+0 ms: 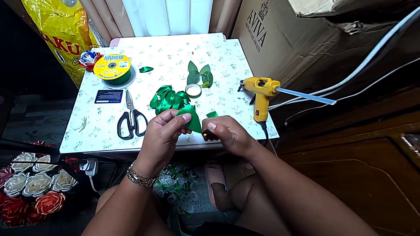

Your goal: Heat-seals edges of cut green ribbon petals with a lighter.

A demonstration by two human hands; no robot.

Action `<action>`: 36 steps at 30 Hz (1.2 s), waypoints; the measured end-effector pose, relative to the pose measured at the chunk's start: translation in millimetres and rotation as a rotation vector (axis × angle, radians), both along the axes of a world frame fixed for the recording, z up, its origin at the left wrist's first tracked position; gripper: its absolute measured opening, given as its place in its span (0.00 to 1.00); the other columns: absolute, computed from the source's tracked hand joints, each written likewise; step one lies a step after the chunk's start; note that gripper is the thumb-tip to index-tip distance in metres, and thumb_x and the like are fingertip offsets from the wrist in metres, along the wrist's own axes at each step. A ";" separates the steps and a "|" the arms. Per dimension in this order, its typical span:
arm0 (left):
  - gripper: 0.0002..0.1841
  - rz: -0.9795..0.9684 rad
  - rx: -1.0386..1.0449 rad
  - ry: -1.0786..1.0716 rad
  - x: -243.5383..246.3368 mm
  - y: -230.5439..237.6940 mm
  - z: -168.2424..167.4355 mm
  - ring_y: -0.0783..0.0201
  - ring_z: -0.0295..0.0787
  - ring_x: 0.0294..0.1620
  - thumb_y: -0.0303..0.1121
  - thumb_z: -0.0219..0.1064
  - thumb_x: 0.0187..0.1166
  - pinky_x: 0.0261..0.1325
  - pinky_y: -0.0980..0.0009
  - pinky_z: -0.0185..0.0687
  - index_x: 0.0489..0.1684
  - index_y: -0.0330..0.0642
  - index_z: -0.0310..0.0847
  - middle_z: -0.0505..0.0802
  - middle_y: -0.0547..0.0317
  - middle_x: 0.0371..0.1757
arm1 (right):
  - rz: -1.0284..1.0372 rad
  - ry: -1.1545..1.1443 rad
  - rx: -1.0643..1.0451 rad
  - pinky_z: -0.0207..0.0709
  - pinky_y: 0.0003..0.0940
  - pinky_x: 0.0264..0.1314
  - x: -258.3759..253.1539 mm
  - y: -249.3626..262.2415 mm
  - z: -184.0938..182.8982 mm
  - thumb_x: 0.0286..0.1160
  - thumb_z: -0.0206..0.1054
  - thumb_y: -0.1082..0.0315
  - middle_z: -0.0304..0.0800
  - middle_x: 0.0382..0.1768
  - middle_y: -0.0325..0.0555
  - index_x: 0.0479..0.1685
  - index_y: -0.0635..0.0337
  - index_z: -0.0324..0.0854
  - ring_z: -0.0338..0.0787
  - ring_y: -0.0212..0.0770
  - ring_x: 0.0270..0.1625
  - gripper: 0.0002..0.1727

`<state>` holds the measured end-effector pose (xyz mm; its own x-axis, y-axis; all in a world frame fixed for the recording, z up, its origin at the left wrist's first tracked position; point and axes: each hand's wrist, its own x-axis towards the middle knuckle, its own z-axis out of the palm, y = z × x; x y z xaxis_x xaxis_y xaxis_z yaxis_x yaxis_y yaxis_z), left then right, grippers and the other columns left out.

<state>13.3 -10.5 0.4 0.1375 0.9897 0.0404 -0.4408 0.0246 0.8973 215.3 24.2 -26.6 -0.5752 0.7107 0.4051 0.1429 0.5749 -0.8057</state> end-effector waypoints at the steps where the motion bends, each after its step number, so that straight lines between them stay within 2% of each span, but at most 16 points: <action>1: 0.09 0.006 -0.009 -0.002 0.6 0.2 -0.2 0.71 0.89 0.36 0.30 0.61 0.85 0.47 0.75 0.87 0.36 0.45 0.87 0.92 0.59 0.37 | -0.001 0.059 -0.060 0.65 0.16 0.25 -0.1 0.8 -2.0 0.93 0.37 0.40 0.76 0.21 0.30 0.23 0.54 0.79 0.74 0.20 0.25 0.37; 3: 0.09 0.021 -0.027 -0.004 3.2 0.3 -2.2 0.72 0.89 0.37 0.32 0.62 0.86 0.46 0.75 0.87 0.39 0.46 0.89 0.93 0.61 0.38 | 0.010 0.217 -0.203 0.63 0.13 0.24 -2.7 0.4 -3.2 0.86 0.45 0.32 0.78 0.25 0.25 0.31 0.49 0.81 0.72 0.17 0.25 0.34; 4: 0.09 0.031 -0.036 -0.006 5.4 0.5 -3.6 0.72 0.89 0.38 0.33 0.62 0.86 0.47 0.75 0.86 0.40 0.47 0.89 0.93 0.61 0.39 | 0.009 0.287 -0.258 0.65 0.11 0.25 -4.6 -1.5 -1.8 0.82 0.56 0.34 0.79 0.27 0.23 0.36 0.47 0.82 0.73 0.15 0.25 0.27; 6: 0.08 0.043 -0.057 -0.030 11.1 0.8 -6.5 0.71 0.90 0.39 0.33 0.64 0.86 0.48 0.75 0.87 0.41 0.47 0.90 0.93 0.60 0.42 | -0.061 0.380 -0.351 0.72 0.11 0.26 -8.8 -8.6 5.5 0.75 0.74 0.57 0.84 0.30 0.26 0.42 0.50 0.84 0.77 0.17 0.25 0.09; 7: 0.07 0.048 -0.059 -0.043 14.0 0.8 -8.1 0.71 0.89 0.39 0.32 0.65 0.85 0.46 0.75 0.86 0.41 0.47 0.90 0.94 0.60 0.42 | -0.117 0.414 -0.384 0.67 0.12 0.21 -11.5 -12.3 9.3 0.73 0.73 0.67 0.82 0.27 0.29 0.41 0.53 0.85 0.73 0.18 0.21 0.04; 9: 0.06 0.028 -0.037 -0.044 17.2 0.2 -11.1 0.72 0.88 0.39 0.30 0.66 0.83 0.47 0.76 0.85 0.41 0.47 0.89 0.93 0.61 0.41 | -0.174 0.477 -0.414 0.62 0.12 0.17 -12.7 -15.7 15.1 0.75 0.68 0.74 0.80 0.23 0.32 0.39 0.55 0.86 0.68 0.20 0.17 0.03; 13: 0.05 -0.106 0.055 0.127 16.3 -1.6 -14.8 0.75 0.85 0.36 0.24 0.67 0.79 0.45 0.78 0.83 0.39 0.45 0.87 0.90 0.64 0.36 | -0.185 0.556 -0.420 0.68 0.11 0.22 -10.8 -11.9 16.9 0.77 0.66 0.75 0.84 0.28 0.32 0.37 0.55 0.86 0.73 0.19 0.20 0.05; 17: 0.05 -0.155 0.088 0.232 12.3 -1.4 -12.5 0.75 0.85 0.37 0.26 0.64 0.79 0.45 0.78 0.81 0.39 0.44 0.86 0.89 0.65 0.35 | -0.160 0.430 -0.388 0.67 0.11 0.21 -6.2 -9.2 15.8 0.71 0.66 0.75 0.82 0.25 0.28 0.30 0.51 0.83 0.73 0.18 0.20 0.07; 19: 0.06 -0.149 0.092 0.258 9.9 0.1 -11.6 0.75 0.86 0.35 0.24 0.63 0.79 0.43 0.78 0.83 0.37 0.44 0.87 0.90 0.65 0.33 | -0.127 0.393 -0.397 0.66 0.11 0.21 -5.3 -8.7 15.6 0.73 0.67 0.71 0.81 0.23 0.26 0.31 0.50 0.84 0.72 0.17 0.19 0.06; 20: 0.07 -0.148 0.086 0.255 9.3 0.6 -11.1 0.75 0.86 0.34 0.23 0.63 0.79 0.43 0.78 0.84 0.36 0.43 0.87 0.90 0.65 0.32 | -0.109 0.388 -0.400 0.66 0.11 0.21 -4.7 -8.2 14.7 0.79 0.66 0.64 0.80 0.22 0.25 0.34 0.49 0.84 0.72 0.17 0.19 0.06; 21: 0.07 -0.145 0.077 0.249 9.1 0.7 -10.6 0.75 0.86 0.34 0.23 0.63 0.80 0.43 0.78 0.84 0.36 0.43 0.87 0.90 0.64 0.31 | -0.089 0.370 -0.395 0.67 0.11 0.23 -3.4 -7.3 13.3 0.87 0.61 0.52 0.79 0.22 0.23 0.40 0.48 0.83 0.72 0.16 0.20 0.13; 23: 0.07 -0.131 0.059 0.221 8.8 0.4 -10.3 0.75 0.86 0.34 0.24 0.62 0.81 0.43 0.78 0.84 0.37 0.43 0.87 0.90 0.64 0.32 | -0.091 0.327 -0.391 0.66 0.12 0.26 -1.5 -3.7 12.0 0.94 0.38 0.41 0.79 0.25 0.25 0.43 0.51 0.81 0.74 0.18 0.23 0.30; 24: 0.08 -0.120 0.054 0.213 8.6 0.0 -10.1 0.75 0.86 0.34 0.25 0.62 0.81 0.43 0.78 0.83 0.37 0.44 0.87 0.90 0.64 0.31 | -0.119 0.320 -0.383 0.66 0.12 0.27 -2.1 -1.5 11.6 0.95 0.32 0.46 0.80 0.26 0.25 0.40 0.51 0.81 0.74 0.18 0.25 0.32; 26: 0.08 -0.099 0.052 0.194 8.4 -0.8 -9.4 0.75 0.87 0.34 0.25 0.61 0.81 0.43 0.78 0.84 0.36 0.45 0.87 0.90 0.65 0.31 | -0.191 0.295 -0.350 0.64 0.11 0.26 -4.5 0.2 10.6 0.95 0.35 0.54 0.79 0.23 0.24 0.31 0.50 0.81 0.73 0.17 0.24 0.29; 28: 0.08 -0.091 0.057 0.173 8.3 -1.1 -8.8 0.75 0.87 0.35 0.25 0.62 0.80 0.44 0.77 0.85 0.35 0.46 0.87 0.90 0.65 0.31 | -0.232 0.242 -0.297 0.64 0.11 0.24 -6.1 -0.7 10.4 0.95 0.40 0.54 0.77 0.20 0.22 0.26 0.47 0.80 0.72 0.15 0.22 0.27; 36: 0.08 -0.097 0.056 0.164 8.6 -2.7 -8.6 0.75 0.87 0.34 0.24 0.62 0.79 0.43 0.78 0.84 0.35 0.44 0.87 0.90 0.64 0.30 | -0.264 0.118 -0.185 0.67 0.10 0.27 -9.0 -2.9 11.2 0.95 0.40 0.58 0.77 0.20 0.24 0.27 0.51 0.79 0.73 0.15 0.22 0.27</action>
<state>21.9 -13.3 -8.2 0.2413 0.9684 0.0637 -0.2861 0.0083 0.9582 206.3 21.3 -15.4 -0.3188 0.8962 0.3084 0.1666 0.3733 -0.9126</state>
